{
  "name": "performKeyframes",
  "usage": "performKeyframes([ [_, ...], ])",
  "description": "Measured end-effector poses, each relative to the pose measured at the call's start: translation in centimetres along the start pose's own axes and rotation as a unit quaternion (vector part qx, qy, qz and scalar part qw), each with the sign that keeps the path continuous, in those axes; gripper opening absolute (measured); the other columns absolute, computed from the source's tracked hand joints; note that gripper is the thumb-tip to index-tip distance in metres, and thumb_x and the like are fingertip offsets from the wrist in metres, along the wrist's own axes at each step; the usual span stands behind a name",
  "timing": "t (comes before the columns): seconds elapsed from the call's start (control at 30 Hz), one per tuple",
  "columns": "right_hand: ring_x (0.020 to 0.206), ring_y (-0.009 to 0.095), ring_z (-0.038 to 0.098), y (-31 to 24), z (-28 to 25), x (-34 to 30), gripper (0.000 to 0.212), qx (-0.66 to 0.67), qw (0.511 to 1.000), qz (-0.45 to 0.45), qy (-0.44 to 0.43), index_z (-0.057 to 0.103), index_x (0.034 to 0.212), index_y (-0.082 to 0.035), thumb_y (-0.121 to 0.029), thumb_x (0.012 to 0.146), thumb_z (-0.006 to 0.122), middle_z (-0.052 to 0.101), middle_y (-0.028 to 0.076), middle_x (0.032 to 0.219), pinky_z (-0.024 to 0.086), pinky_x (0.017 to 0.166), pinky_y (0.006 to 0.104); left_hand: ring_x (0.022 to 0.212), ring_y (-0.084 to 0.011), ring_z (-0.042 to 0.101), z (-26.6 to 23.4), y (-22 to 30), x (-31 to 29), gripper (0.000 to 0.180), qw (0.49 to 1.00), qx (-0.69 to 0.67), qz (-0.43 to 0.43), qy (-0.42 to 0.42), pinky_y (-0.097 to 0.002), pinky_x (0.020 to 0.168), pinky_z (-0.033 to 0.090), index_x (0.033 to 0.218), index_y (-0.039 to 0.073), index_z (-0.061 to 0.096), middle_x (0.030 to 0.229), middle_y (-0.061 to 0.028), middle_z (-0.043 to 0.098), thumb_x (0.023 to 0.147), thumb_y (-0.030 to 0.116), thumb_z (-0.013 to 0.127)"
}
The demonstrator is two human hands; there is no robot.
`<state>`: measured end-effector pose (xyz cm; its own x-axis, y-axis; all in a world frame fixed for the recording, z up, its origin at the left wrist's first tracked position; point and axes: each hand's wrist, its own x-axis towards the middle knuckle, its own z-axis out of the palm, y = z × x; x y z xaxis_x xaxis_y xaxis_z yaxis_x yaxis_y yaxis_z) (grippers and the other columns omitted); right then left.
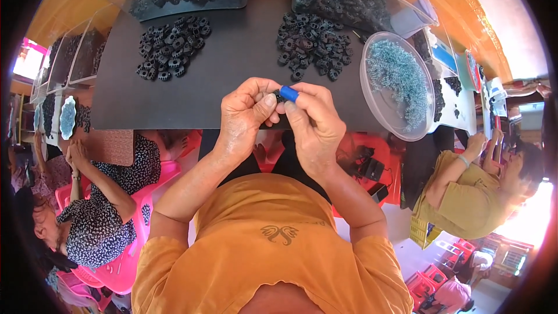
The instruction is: The worker is seen manually assembling small blue components into black plastic circular parts at a workshop table.
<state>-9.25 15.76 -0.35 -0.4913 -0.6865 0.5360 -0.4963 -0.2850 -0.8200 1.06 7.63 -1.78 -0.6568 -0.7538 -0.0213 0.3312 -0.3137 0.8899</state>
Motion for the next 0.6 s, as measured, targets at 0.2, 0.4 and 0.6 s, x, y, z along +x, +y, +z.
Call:
performKeyframes([
  [0.2, 0.081, 0.023, 0.056, 0.1, -0.3, 0.0, 0.020, -0.011, 1.000, 0.004, -0.029, 0.063, 0.098, 0.000, 0.010, 0.080, 0.062, 0.060, 0.009, 0.091, 0.047, 0.068, 0.0316, 0.067, -0.0056, 0.055, -0.3, 0.2, -0.2, 0.015, 1.000, -0.010, -0.004, -0.005, -0.0189, 0.061, 0.046, 0.104, 0.000, 0.058, 0.082, -0.0016, 0.062, 0.092, 0.009, 0.058],
  [0.4, 0.073, 0.016, 0.057, 1.7, -2.5, 1.8, 0.018, -0.195, 0.980, -0.025, -0.005, 0.064, 0.098, 0.002, 0.006, 0.081, 0.060, 0.059, 0.008, 0.086, 0.045, 0.065, 0.0267, 0.065, -0.0073, 0.056, -0.5, 0.3, 0.0, 0.014, 1.000, -0.022, -0.005, 0.012, -0.0197, 0.060, 0.046, 0.101, 0.000, 0.058, 0.080, -0.0040, 0.064, 0.092, 0.009, 0.059],
  [0.6, 0.073, 0.029, 0.053, 3.8, -1.0, 2.6, 0.018, -0.370, 0.922, -0.114, -0.033, 0.064, 0.087, -0.002, -0.001, 0.070, 0.069, 0.055, 0.010, 0.076, 0.044, 0.063, 0.0402, 0.064, -0.0078, 0.056, -0.3, 0.4, -0.1, 0.014, 1.000, -0.017, 0.004, 0.019, -0.0198, 0.060, 0.046, 0.100, 0.000, 0.059, 0.080, -0.0050, 0.064, 0.091, 0.010, 0.060],
])
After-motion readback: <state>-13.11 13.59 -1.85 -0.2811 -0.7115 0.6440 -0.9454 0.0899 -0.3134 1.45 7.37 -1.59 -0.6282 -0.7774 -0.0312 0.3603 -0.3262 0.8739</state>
